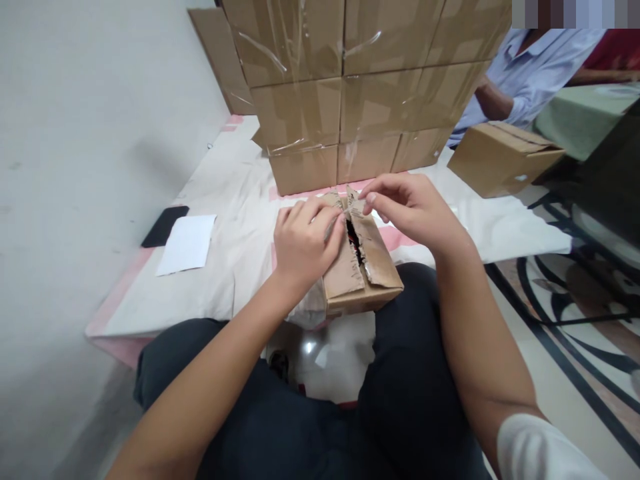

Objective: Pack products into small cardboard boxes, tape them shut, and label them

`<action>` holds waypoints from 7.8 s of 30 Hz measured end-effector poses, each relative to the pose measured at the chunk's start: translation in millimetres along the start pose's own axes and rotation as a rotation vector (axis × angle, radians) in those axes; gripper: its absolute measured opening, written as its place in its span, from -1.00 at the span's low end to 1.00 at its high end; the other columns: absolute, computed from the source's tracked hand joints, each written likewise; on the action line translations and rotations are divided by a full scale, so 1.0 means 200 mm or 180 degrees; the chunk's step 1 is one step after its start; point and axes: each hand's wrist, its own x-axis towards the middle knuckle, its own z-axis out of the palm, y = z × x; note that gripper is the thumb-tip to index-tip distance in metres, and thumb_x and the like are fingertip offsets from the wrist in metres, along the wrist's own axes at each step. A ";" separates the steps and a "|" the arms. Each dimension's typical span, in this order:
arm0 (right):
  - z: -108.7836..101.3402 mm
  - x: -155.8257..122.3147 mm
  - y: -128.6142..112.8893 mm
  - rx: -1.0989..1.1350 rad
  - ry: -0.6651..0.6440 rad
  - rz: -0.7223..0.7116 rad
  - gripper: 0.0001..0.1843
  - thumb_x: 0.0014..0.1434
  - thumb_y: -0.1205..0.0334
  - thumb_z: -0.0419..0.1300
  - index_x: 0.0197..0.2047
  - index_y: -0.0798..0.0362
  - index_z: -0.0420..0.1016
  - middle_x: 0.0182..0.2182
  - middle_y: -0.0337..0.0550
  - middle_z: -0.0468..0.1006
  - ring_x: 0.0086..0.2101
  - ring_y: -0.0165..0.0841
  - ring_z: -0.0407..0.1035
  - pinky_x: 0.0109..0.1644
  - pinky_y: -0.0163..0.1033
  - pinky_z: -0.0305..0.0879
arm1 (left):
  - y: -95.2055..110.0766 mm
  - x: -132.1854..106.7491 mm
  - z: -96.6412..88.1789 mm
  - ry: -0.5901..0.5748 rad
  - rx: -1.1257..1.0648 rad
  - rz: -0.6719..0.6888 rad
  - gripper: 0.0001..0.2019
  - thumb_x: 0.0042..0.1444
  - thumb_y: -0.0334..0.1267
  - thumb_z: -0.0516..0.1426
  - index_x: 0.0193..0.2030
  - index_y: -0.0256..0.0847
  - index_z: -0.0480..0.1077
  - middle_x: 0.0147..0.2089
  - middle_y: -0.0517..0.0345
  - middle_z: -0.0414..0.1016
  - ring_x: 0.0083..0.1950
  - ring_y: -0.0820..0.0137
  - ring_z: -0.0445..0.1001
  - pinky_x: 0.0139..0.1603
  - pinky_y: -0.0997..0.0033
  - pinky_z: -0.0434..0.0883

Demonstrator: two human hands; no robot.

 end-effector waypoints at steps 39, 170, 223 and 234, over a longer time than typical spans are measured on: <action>0.05 0.00 -0.03 -0.0239 -0.0271 0.0049 -0.92 0.06 0.40 0.22 -0.35 0.05 0.47 -0.40 -0.23 0.53 -0.44 -0.39 0.31 -0.37 -0.25 0.17 | 0.05 -0.02 -0.04 -0.0233 -0.0067 -0.0030 -0.80 0.40 -0.18 0.06 -0.16 -0.12 0.50 -0.13 0.08 0.63 -0.08 0.22 0.53 -0.09 0.15 0.25; 0.21 0.00 0.00 -0.0100 -0.0406 -0.0152 -0.80 0.28 0.24 0.25 -0.40 0.08 0.52 -0.45 -0.22 0.48 -0.39 -0.36 0.29 -0.27 -0.23 0.17 | -0.16 0.04 -0.14 -0.0483 0.0058 0.0579 -0.74 0.44 -0.15 -0.03 -0.19 -0.12 0.44 -0.17 0.03 0.59 -0.14 0.20 0.52 -0.12 0.14 0.26; 0.24 -0.02 0.00 0.0308 0.0235 -0.0240 -0.64 0.29 -0.03 0.31 -0.39 0.09 0.55 -0.45 -0.19 0.53 -0.39 -0.35 0.35 -0.28 -0.22 0.25 | -0.02 -0.02 -0.05 -0.0101 -0.1443 -0.0748 -0.75 0.43 -0.20 -0.02 -0.33 -0.13 0.17 -0.36 0.21 0.34 -0.33 0.39 0.32 -0.26 0.30 0.22; 0.29 -0.01 0.00 0.0342 0.0466 -0.0353 -0.73 0.31 0.07 0.29 -0.33 0.08 0.55 -0.41 -0.20 0.54 -0.37 -0.35 0.38 -0.28 -0.24 0.25 | -0.03 -0.01 -0.04 -0.0102 -0.2041 -0.1199 -0.73 0.40 -0.21 0.02 -0.38 -0.14 0.18 -0.42 0.24 0.28 -0.36 0.42 0.27 -0.29 0.34 0.24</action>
